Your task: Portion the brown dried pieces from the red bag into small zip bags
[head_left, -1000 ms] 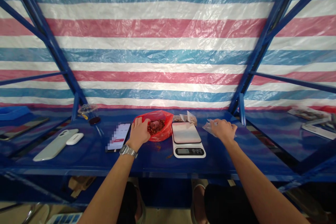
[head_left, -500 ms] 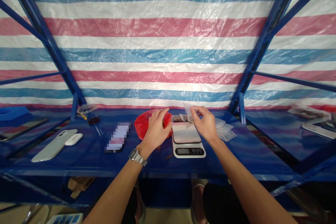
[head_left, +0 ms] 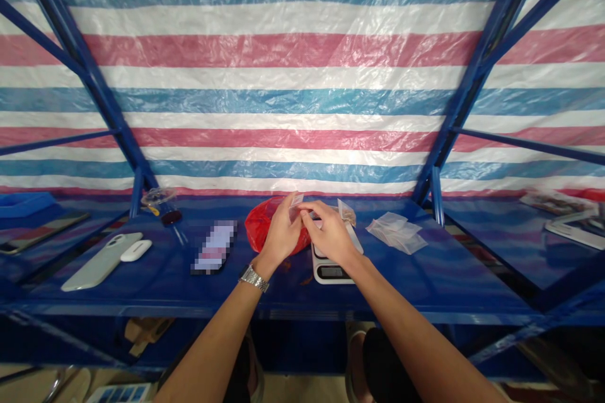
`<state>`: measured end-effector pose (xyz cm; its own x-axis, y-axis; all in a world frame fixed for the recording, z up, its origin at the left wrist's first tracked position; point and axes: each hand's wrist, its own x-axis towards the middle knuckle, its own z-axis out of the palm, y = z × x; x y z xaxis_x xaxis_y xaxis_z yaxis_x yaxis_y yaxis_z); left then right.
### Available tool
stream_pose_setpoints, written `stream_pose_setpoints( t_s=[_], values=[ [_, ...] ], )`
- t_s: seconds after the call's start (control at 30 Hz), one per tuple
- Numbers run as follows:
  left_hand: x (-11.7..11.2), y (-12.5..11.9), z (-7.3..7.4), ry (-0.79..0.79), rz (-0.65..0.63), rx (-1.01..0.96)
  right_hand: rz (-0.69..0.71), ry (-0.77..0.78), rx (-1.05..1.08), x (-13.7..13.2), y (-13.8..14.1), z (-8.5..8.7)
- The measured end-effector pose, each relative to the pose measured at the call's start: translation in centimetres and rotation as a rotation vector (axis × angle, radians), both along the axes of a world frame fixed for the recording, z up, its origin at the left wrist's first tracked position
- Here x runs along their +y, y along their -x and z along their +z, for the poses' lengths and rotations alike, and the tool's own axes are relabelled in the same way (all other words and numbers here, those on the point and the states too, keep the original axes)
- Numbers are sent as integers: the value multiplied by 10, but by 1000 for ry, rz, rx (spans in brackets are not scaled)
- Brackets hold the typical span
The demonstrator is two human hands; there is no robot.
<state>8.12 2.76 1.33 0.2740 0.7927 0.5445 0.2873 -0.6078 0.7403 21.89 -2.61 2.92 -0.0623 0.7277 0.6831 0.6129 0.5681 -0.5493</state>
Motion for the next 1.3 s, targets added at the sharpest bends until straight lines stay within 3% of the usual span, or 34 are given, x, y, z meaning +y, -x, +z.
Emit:
stream_pose_setpoints(
  t_s=[0.07,0.13,0.27,0.37,0.7,0.9,1.07,1.2,1.3],
  values=[
    [0,4,1,5,42,-12,-81,-9,-57,3,-6,-1],
    [1,8,3,8,94,-28,-263,23,-139,8,-19,-4],
    [6,17,8,24,196,-87,-692,299,-295,26,-62,-19],
    [9,22,10,23,247,-114,-629,519,-384,42,-90,-34],
    [6,28,17,142,262,-30,-442,688,-379,66,-112,-59],
    [17,27,7,50,319,-69,-404,719,-420,65,-114,-66],
    [23,28,0,17,288,-53,-397,723,-428,70,-112,-62],
    [20,28,2,69,210,-79,-427,699,-408,67,-108,-58],
    [15,26,6,96,203,-89,-480,587,-380,59,-105,-51]
  ],
)
